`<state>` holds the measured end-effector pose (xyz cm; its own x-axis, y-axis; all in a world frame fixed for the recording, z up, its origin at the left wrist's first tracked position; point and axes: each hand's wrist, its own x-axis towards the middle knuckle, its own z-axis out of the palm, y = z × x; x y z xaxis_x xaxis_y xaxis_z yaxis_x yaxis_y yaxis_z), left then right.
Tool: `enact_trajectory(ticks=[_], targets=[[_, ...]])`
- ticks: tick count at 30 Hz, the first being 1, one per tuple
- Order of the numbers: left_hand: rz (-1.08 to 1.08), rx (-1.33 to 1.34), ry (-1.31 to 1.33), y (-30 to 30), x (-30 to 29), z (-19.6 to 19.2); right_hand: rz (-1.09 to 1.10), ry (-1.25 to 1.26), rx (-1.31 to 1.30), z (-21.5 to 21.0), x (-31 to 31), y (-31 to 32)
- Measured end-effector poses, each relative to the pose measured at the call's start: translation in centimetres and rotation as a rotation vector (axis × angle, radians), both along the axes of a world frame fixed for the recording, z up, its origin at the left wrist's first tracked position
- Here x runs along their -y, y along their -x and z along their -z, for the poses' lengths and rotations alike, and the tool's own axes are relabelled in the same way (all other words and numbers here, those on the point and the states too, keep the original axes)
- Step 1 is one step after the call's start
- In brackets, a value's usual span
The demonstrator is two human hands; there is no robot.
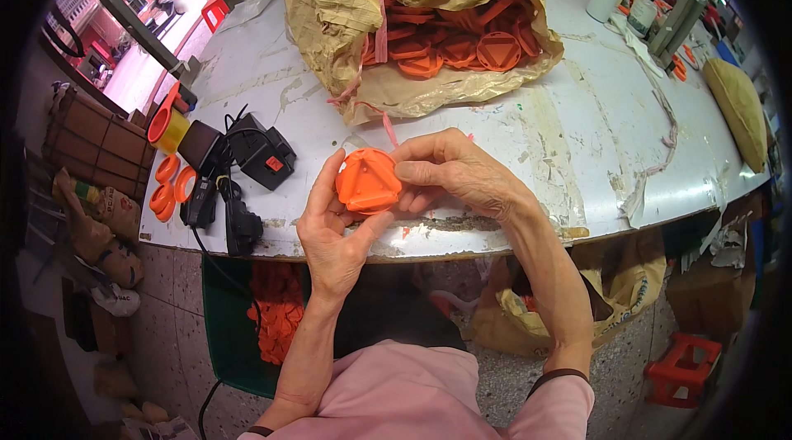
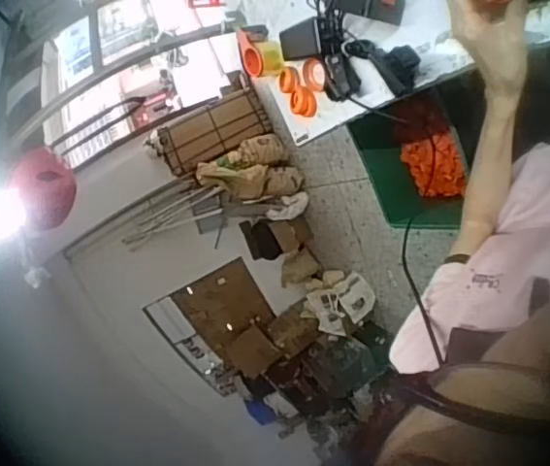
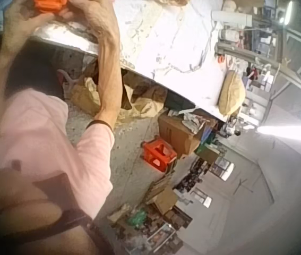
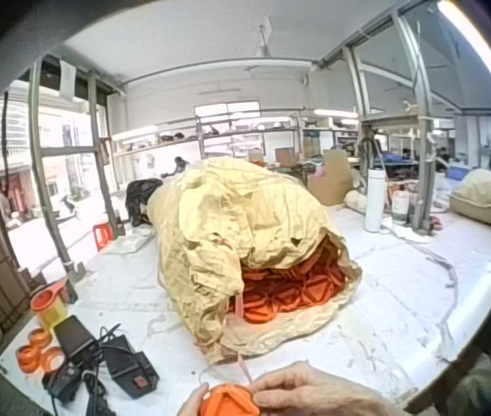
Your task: The person picks up orange plastic parts from a bag, removes excess plastic strips by hand, and places the finished parts into a green bin.
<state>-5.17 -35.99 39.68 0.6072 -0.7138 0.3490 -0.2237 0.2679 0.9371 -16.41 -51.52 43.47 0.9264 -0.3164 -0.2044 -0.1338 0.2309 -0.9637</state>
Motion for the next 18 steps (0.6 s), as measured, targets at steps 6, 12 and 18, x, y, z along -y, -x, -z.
enact_trajectory(ticks=[6, 12, 18], targets=[[0.022, -0.001, -0.058, -0.01, -0.22, -0.23, 0.016, -0.022, 0.056, -0.14, -0.19, -0.04], [0.031, 0.023, -0.080, -0.19, -0.24, -0.21, -0.002, -0.010, 0.065, -0.06, -0.15, -0.07], [0.016, 0.164, -0.118, -0.57, -0.19, -0.11, 0.005, -0.001, 0.066, -0.10, -0.05, -0.03]])
